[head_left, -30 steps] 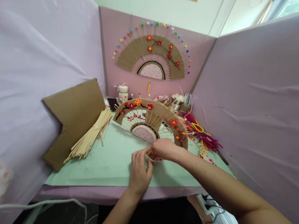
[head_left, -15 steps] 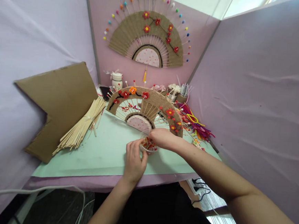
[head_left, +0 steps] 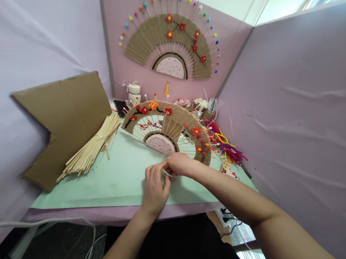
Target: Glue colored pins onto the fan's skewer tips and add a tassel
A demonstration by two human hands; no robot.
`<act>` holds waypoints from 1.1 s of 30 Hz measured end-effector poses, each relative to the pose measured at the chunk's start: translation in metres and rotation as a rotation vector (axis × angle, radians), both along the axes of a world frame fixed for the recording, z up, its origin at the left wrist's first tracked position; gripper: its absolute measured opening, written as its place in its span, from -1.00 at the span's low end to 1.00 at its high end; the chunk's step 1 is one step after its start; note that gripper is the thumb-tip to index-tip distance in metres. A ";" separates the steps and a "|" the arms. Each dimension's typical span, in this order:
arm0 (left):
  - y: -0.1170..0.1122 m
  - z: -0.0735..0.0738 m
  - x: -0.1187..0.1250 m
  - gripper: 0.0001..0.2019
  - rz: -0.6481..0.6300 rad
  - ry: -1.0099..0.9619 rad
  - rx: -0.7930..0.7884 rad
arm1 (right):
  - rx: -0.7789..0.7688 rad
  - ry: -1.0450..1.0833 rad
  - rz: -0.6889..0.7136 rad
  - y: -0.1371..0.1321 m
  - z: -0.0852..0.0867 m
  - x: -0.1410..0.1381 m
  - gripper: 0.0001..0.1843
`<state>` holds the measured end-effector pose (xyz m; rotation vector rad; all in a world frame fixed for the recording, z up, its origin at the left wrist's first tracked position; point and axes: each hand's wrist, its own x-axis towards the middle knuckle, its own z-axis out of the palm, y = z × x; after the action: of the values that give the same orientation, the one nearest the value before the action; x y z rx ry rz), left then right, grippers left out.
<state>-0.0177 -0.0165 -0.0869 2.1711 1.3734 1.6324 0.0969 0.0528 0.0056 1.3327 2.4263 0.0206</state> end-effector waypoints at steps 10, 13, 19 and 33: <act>0.004 -0.005 -0.002 -0.66 0.000 0.011 -0.016 | 0.011 0.058 -0.027 -0.003 0.007 0.000 -0.79; 0.004 -0.005 -0.002 -0.67 -0.015 -0.015 -0.049 | 0.069 0.088 -0.061 -0.009 0.017 0.010 -0.74; 0.003 -0.003 -0.001 -0.65 -0.028 -0.058 -0.067 | 0.100 0.391 -0.140 -0.031 0.027 0.044 -0.86; -0.019 0.029 0.016 -0.87 -0.147 -0.273 -0.110 | 0.050 1.500 -0.334 -0.061 -0.018 0.059 -0.97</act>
<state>-0.0021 -0.0350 -0.0578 1.8586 1.1690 1.6797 0.1560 -0.0082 -0.0121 2.2117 3.1083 -1.4973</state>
